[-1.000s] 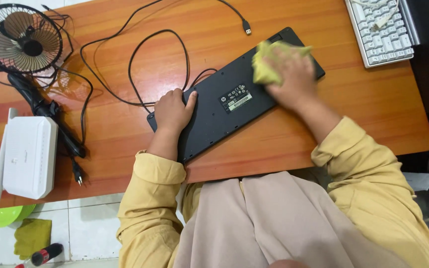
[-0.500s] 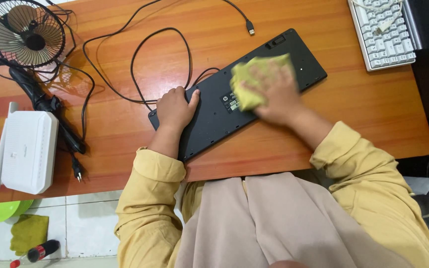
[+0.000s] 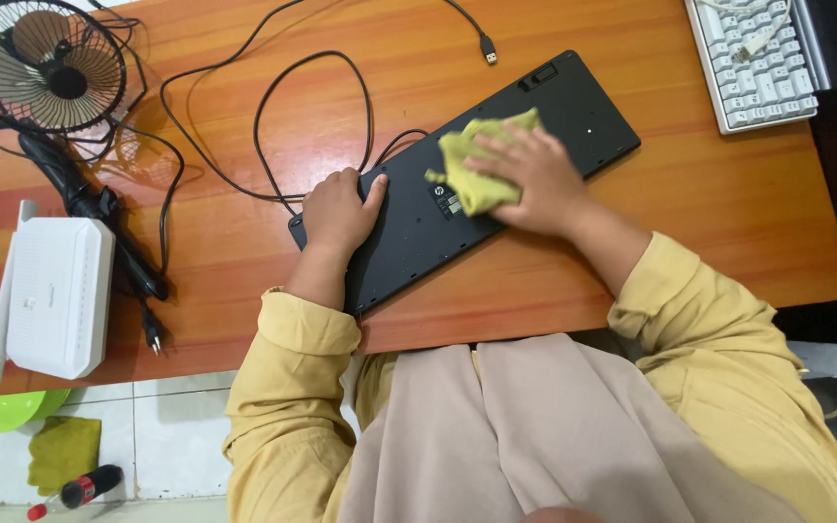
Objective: Cleaning a computer keyboard using a yellow cloth by wiping both the keys and the back of the device.
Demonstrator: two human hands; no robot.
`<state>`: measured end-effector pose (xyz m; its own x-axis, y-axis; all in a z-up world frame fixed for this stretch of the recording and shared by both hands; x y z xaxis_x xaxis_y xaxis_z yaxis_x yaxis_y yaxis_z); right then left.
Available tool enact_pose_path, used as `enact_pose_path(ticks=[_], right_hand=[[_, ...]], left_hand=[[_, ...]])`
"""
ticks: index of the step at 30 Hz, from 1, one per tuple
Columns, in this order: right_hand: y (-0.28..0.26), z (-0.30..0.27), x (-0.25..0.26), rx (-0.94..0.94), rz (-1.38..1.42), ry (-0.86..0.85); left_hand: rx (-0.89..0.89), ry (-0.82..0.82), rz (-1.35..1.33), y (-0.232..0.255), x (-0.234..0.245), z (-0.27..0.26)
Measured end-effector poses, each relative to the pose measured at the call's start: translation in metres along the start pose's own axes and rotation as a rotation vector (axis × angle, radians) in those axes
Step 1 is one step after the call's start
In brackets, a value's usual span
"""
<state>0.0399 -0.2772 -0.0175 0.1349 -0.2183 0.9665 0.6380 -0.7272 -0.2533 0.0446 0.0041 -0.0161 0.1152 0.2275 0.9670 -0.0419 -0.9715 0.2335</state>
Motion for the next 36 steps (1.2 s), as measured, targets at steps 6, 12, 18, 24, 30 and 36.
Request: enact_pose_path(ticks=[6, 12, 18, 24, 30, 36], right_hand=[[0.065, -0.011, 0.020, -0.278, 0.110, 0.056], [0.113, -0.029, 0.036, -0.506, 0.200, 0.194], [0.167, -0.063, 0.033, -0.661, 0.405, 0.275], [0.183, -0.055, 0.011, -0.678, 0.131, 0.105], [0.174, -0.055, 0.016, -0.697, 0.252, -0.019], [0.190, -0.055, 0.002, -0.672, 0.244, 0.001]], left_hand=[[-0.004, -0.003, 0.001, -0.002, -0.001, 0.000], [-0.013, 0.011, 0.000, -0.003, -0.002, -0.001], [-0.009, 0.000, 0.004, -0.002, -0.001, -0.002], [-0.019, 0.006, -0.023, -0.002, 0.000, -0.001], [-0.024, 0.018, -0.027, -0.003, -0.001, -0.002], [-0.033, 0.040, -0.045, -0.004, -0.001, -0.003]])
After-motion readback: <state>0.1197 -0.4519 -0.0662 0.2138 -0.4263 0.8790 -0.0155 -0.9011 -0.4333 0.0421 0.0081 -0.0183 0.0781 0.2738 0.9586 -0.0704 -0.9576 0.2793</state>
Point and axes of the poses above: each hand's wrist, its own z-axis towards the middle knuckle, its own x-axis out of the back of the hand, y = z × x, the point moved 5 cm from there along z, towards the middle knuckle, and after that the axes turned 9 degrees about -y, right-handed, at the moved point
